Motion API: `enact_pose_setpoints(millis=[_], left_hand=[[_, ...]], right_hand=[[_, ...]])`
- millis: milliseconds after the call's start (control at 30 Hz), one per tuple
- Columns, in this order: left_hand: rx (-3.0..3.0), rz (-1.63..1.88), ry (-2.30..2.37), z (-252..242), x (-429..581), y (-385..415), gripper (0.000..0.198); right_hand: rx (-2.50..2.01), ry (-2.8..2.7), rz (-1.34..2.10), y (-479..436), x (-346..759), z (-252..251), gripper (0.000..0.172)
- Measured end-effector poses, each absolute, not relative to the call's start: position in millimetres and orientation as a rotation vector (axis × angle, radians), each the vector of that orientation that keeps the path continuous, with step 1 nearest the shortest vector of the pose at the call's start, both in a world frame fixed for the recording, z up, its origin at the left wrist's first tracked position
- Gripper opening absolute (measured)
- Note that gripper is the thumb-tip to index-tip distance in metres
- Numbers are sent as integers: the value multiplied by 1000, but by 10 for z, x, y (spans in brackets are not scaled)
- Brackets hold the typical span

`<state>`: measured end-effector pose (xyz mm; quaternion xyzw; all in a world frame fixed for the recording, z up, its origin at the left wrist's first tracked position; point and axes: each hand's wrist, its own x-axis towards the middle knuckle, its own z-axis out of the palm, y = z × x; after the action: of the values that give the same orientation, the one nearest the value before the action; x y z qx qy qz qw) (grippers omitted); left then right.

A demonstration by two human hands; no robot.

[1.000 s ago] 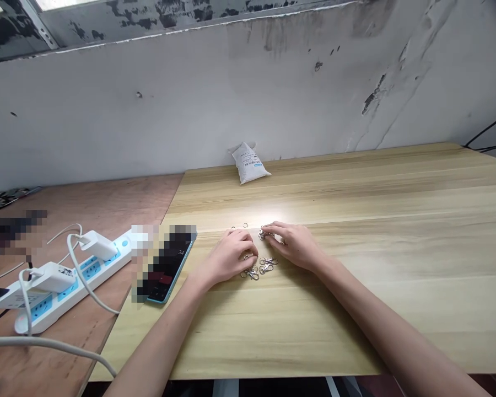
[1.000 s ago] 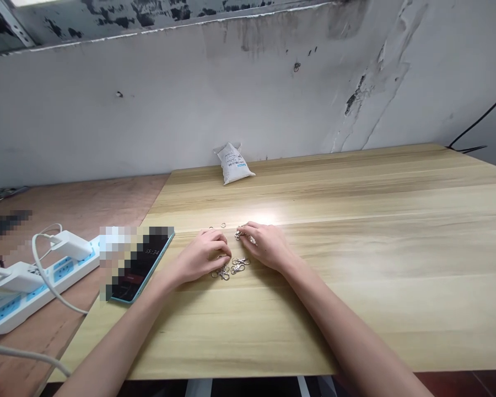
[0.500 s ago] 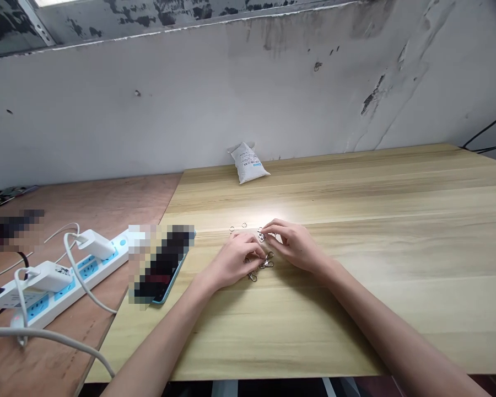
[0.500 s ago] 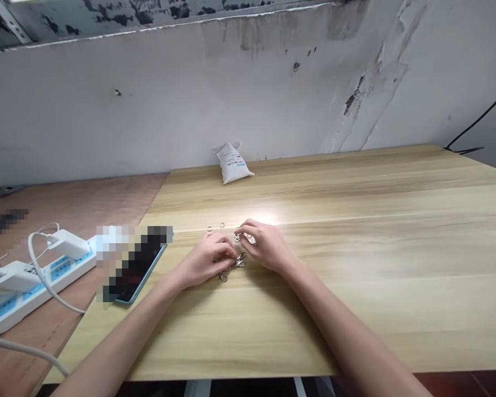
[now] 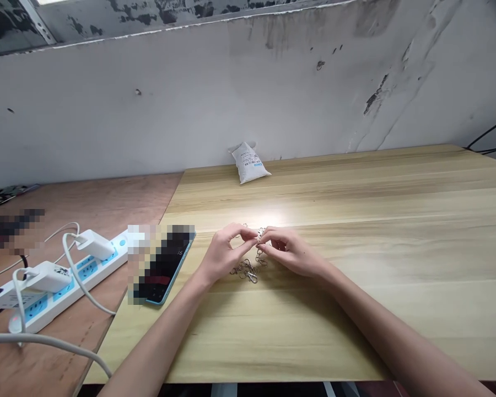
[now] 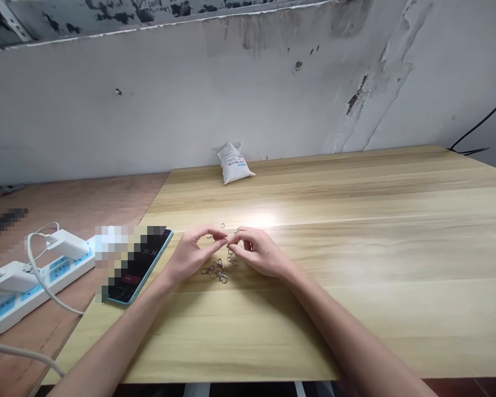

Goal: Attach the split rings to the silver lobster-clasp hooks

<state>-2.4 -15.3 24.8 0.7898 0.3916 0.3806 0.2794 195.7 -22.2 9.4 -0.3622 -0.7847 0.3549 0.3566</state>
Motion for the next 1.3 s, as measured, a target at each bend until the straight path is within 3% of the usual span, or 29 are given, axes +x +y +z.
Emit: enact_pose_setpoints(millis=[600,1300], left_hand=[[2182,1015,1073,195,-38,-151,9],[2202,844,1022,176,-57,-130,10]], right_hand=[[-1054,-2066,503,-235,1876,-19,14],[-1170,-2291,92,-287,1837,-49,25]])
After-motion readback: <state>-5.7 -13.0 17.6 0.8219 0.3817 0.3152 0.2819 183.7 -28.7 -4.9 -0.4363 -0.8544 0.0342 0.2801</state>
